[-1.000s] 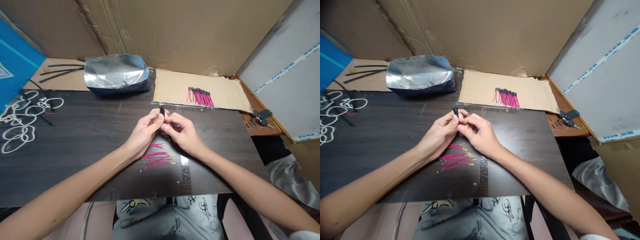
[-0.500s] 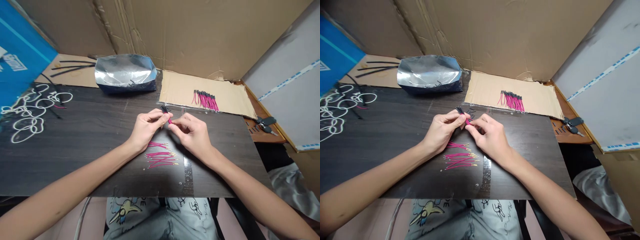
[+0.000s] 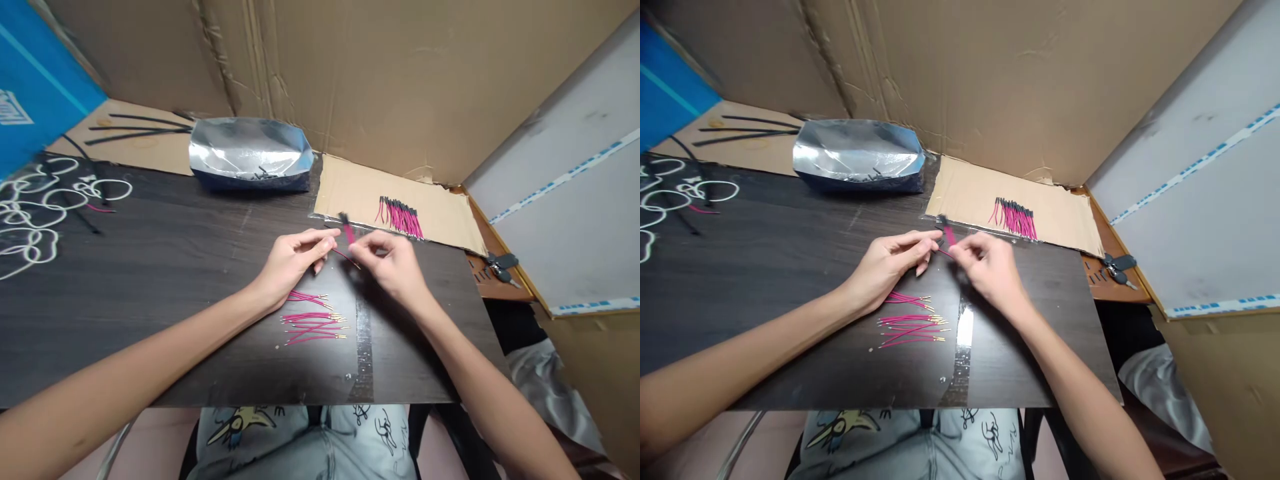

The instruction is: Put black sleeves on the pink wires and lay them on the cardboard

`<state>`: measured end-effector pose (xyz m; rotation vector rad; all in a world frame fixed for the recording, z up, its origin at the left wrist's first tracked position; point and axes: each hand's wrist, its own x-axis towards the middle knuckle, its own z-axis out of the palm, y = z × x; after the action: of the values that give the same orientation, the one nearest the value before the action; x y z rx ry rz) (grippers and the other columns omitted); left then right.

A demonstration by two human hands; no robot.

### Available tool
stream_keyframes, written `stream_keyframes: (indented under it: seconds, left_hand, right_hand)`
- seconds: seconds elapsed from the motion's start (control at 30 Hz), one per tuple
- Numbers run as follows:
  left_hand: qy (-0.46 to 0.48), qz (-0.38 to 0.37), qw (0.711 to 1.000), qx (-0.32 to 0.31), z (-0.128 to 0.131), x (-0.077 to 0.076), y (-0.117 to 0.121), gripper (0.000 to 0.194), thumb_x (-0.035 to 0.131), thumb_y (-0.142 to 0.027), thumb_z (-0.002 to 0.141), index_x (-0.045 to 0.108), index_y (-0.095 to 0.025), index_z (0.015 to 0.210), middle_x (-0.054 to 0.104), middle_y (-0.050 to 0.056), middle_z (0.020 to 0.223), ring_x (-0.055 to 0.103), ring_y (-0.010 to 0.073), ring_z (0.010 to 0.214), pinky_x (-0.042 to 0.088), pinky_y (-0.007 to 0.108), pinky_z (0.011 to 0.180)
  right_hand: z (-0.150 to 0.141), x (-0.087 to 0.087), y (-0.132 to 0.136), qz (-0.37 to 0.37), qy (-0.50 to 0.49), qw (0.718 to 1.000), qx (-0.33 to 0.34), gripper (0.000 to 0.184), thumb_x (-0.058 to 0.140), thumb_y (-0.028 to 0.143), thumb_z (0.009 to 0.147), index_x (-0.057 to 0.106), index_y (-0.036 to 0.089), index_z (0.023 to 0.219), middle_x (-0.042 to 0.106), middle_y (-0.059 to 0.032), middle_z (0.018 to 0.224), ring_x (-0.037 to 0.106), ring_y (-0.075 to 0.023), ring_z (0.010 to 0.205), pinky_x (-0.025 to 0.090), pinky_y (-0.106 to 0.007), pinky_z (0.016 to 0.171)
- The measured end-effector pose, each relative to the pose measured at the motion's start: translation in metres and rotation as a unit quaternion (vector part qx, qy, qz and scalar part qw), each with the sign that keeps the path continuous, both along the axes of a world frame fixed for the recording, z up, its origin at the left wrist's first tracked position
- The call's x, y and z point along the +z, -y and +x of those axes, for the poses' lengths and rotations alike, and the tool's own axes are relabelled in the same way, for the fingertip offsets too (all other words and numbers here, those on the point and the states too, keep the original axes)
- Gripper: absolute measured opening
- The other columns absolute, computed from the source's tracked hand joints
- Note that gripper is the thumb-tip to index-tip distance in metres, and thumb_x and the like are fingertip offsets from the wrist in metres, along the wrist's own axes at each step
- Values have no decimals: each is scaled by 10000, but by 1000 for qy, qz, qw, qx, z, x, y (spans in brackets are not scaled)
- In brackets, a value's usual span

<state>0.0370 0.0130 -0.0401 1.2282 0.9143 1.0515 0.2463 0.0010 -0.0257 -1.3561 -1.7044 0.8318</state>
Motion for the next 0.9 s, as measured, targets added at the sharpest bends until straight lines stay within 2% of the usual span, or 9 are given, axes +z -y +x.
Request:
stream_keyframes:
  seconds: [0.07, 0.1, 0.17, 0.23, 0.37, 0.5, 0.67, 0.8, 0.9]
  left_hand:
    - [-29, 28, 999, 9, -3, 4, -2, 376, 773, -405, 875, 777, -168, 1168, 670, 30, 860, 489, 97, 613, 402, 269, 603]
    - [-57, 62, 996, 13, -4, 6, -3, 379, 765, -393, 881, 770, -171, 1188, 684, 39, 900, 510, 102, 640, 414, 264, 614]
    - [-130, 154, 979, 18, -7, 8, -4, 295, 724, -353, 910, 781, -178, 1140, 693, 48, 942, 543, 117, 701, 428, 258, 641]
    - [-198, 250, 948, 19, -10, 8, -5, 222, 667, -295, 945, 785, -188, 1099, 685, 39, 911, 550, 127, 724, 437, 264, 670]
    - [-254, 388, 886, 0, -12, 1, -4, 239, 571, -208, 991, 752, -168, 1141, 698, 56, 917, 599, 156, 808, 485, 302, 770]
    - [-271, 443, 854, -24, -12, -6, -3, 267, 530, -185, 1008, 723, -142, 1189, 725, 90, 982, 641, 186, 898, 514, 335, 834]
    - [-283, 455, 844, -23, -12, -5, -4, 278, 513, -176, 1004, 721, -148, 1187, 737, 91, 971, 655, 190, 888, 519, 329, 805]
    - [-309, 422, 852, -21, -19, 3, -12, 229, 533, -191, 978, 745, -148, 1052, 739, 85, 943, 655, 190, 872, 511, 333, 800]
    - [-380, 378, 841, -72, -28, 9, -22, 178, 581, -221, 938, 749, -163, 941, 720, 56, 883, 634, 189, 823, 492, 343, 782]
  right_hand:
    - [31, 4, -14, -13, 49, 995, -90, 253, 695, 400, 871, 770, 161, 835, 715, -46, 757, 591, -174, 673, 429, -314, 677]
    - [48, 7, -22, -9, 100, 983, -156, 269, 690, 404, 861, 775, 152, 820, 718, -58, 738, 597, -182, 661, 422, -319, 671]
    - [79, 12, -35, -18, 213, 941, -262, 273, 695, 393, 838, 785, 140, 787, 721, -83, 702, 622, -211, 661, 408, -332, 661]
    - [99, 12, -44, -30, 294, 903, -313, 266, 693, 379, 833, 796, 141, 775, 721, -98, 661, 637, -240, 662, 394, -345, 650]
    - [105, 3, -52, -28, 369, 877, -308, 255, 677, 334, 848, 827, 129, 824, 767, -149, 725, 681, -278, 730, 402, -351, 671]
    - [97, -6, -55, -21, 403, 866, -295, 249, 667, 301, 863, 840, 122, 873, 794, -188, 820, 712, -297, 806, 418, -352, 707]
    - [97, -7, -54, -14, 408, 866, -289, 247, 653, 304, 870, 832, 134, 866, 794, -187, 830, 713, -297, 813, 426, -353, 705]
    - [97, -4, -51, 6, 411, 862, -297, 263, 630, 317, 879, 817, 132, 863, 783, -180, 819, 705, -304, 811, 435, -367, 713]
    - [87, 0, -44, 69, 372, 880, -285, 250, 634, 332, 879, 798, 143, 882, 777, -146, 856, 690, -285, 800, 453, -371, 739]
